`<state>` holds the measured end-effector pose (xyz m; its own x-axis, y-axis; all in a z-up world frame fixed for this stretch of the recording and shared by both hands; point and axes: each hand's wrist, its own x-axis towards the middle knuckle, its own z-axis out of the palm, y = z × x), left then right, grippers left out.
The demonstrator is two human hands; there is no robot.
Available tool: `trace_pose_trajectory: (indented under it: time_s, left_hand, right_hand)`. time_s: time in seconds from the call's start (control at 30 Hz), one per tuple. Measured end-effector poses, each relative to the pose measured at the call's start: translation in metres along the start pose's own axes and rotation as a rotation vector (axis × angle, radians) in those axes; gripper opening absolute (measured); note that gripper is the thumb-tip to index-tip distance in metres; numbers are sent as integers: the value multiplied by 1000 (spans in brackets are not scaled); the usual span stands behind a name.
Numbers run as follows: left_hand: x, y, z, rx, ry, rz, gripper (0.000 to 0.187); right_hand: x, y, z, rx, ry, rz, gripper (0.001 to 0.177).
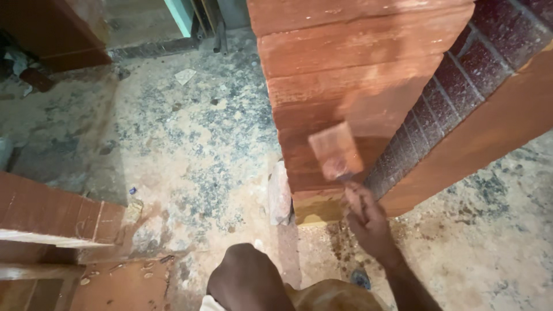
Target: The person paints a vertical wooden surface with a reddish-brown finish using a paintbrush. They repeatedly dip the brush into a small container and apply the finish in vertical strokes along the edge of the wood.
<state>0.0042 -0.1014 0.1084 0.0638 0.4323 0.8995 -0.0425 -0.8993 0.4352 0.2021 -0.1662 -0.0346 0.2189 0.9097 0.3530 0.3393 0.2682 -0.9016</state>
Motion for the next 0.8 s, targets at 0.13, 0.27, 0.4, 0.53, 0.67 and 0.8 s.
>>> trace_pose_trajectory:
  time_s: [0.13, 0.27, 0.4, 0.53, 0.67, 0.8]
  left_hand:
    - [-9, -3, 4, 27, 26, 1, 42]
    - [-16, -13, 4, 103, 68, -29, 43]
    - [-13, -62, 3, 221, -90, -331, 48]
    - [-27, -108, 16, 300, -273, -392, 73]
    - [-61, -127, 25, 259, -369, -488, 78]
    - [-75, -138, 27, 312, -391, -434, 77]
  right_hand:
    - [15, -41, -20, 279, 65, -99, 50]
    - [38, -24, -17, 202, 22, -185, 53]
    - [44, 65, 27, 200, -72, -39, 54]
    - [-22, 160, 68, 177, -108, -136, 60]
    - [-60, 193, 63, 402, -123, 643, 48]
    - [-15, 132, 16, 594, -23, 604, 53]
